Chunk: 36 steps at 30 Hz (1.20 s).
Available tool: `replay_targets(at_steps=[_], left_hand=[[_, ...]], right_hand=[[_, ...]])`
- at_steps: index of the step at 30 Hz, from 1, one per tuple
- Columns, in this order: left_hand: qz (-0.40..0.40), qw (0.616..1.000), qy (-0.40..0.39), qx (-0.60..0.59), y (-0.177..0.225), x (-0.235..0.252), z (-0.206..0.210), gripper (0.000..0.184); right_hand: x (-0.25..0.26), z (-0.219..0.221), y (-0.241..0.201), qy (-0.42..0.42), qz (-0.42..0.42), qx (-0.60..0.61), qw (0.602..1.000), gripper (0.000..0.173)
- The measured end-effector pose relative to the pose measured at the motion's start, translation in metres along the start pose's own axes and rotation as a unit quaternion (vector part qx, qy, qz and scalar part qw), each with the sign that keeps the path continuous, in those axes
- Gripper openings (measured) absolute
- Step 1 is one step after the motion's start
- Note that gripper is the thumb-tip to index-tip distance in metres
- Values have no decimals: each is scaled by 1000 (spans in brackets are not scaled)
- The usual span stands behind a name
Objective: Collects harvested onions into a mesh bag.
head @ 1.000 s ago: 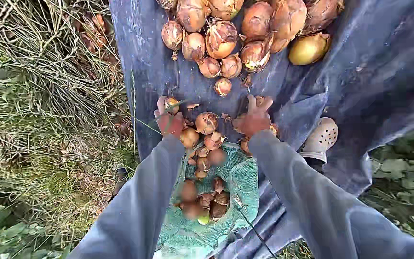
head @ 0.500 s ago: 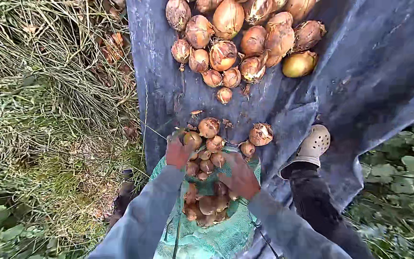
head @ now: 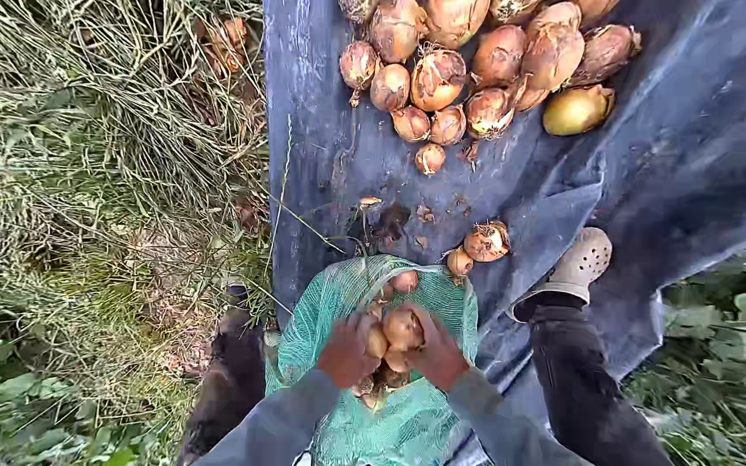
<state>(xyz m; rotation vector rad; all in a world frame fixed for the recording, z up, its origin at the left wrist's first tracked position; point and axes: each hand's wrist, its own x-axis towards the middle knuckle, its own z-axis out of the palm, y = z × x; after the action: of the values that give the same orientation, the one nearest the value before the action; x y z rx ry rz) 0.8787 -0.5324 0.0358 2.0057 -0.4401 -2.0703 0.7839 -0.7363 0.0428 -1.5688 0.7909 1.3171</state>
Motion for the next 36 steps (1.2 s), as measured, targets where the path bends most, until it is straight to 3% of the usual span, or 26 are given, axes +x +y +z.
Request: replay_targets(at_steps=[1,2,3,4,6,8,11,13,15,17,19,20,22,23,24,26,29,33,36], left_hand=[[18,995,-89,43,-6,-17,7,67],[26,987,-145,66,-8,-28,10,56],[27,984,-160,74,-5,-35,8,49],[25,988,-138,72,0,-37,5,45],[36,995,-35,91,11,-23,-4,44],[38,990,58,121,24,5,-8,45],[12,971,198,131,38,54,-12,52],[-11,947,298,119,41,81,-17,58],[-21,937,333,99,40,100,-21,71],[6,946,315,80,40,111,-22,74],[42,959,268,81,36,109,-17,65],[49,966,239,81,31,103,-16,66],[22,979,183,87,18,83,-18,69],[-1,984,156,84,10,70,-18,74],[-10,987,137,88,3,59,-18,76],[10,984,131,117,-8,35,-15,77],[49,961,207,179,-21,13,-5,81],[-76,959,210,173,-25,8,-4,90],[-178,960,186,114,-26,4,-2,96]], right_hand=[[-17,0,10,-59,-8,-47,997,79],[-28,-9,13,-66,-14,-86,994,67],[-33,-25,15,-14,-17,-116,993,57],[-29,-46,17,72,-14,-133,988,51],[1,-94,17,224,2,-131,966,61],[48,-132,18,291,40,-110,950,73],[107,-153,20,267,124,-95,951,73],[121,-155,18,256,156,-61,952,71],[108,-148,9,269,104,14,957,70],[78,-118,-8,276,-2,135,952,70],[40,-60,-23,205,-87,206,953,67],[24,-31,-27,134,-110,186,967,63],[6,10,-31,-4,-127,13,992,51],[1,18,-32,-31,-129,-58,989,43],[1,15,-31,-10,-116,-105,988,39],[13,-8,-22,119,-47,-141,982,40],[67,-53,7,274,51,-116,953,56],[106,-86,22,236,109,-95,961,58],[69,-70,-8,257,6,-84,963,49]])
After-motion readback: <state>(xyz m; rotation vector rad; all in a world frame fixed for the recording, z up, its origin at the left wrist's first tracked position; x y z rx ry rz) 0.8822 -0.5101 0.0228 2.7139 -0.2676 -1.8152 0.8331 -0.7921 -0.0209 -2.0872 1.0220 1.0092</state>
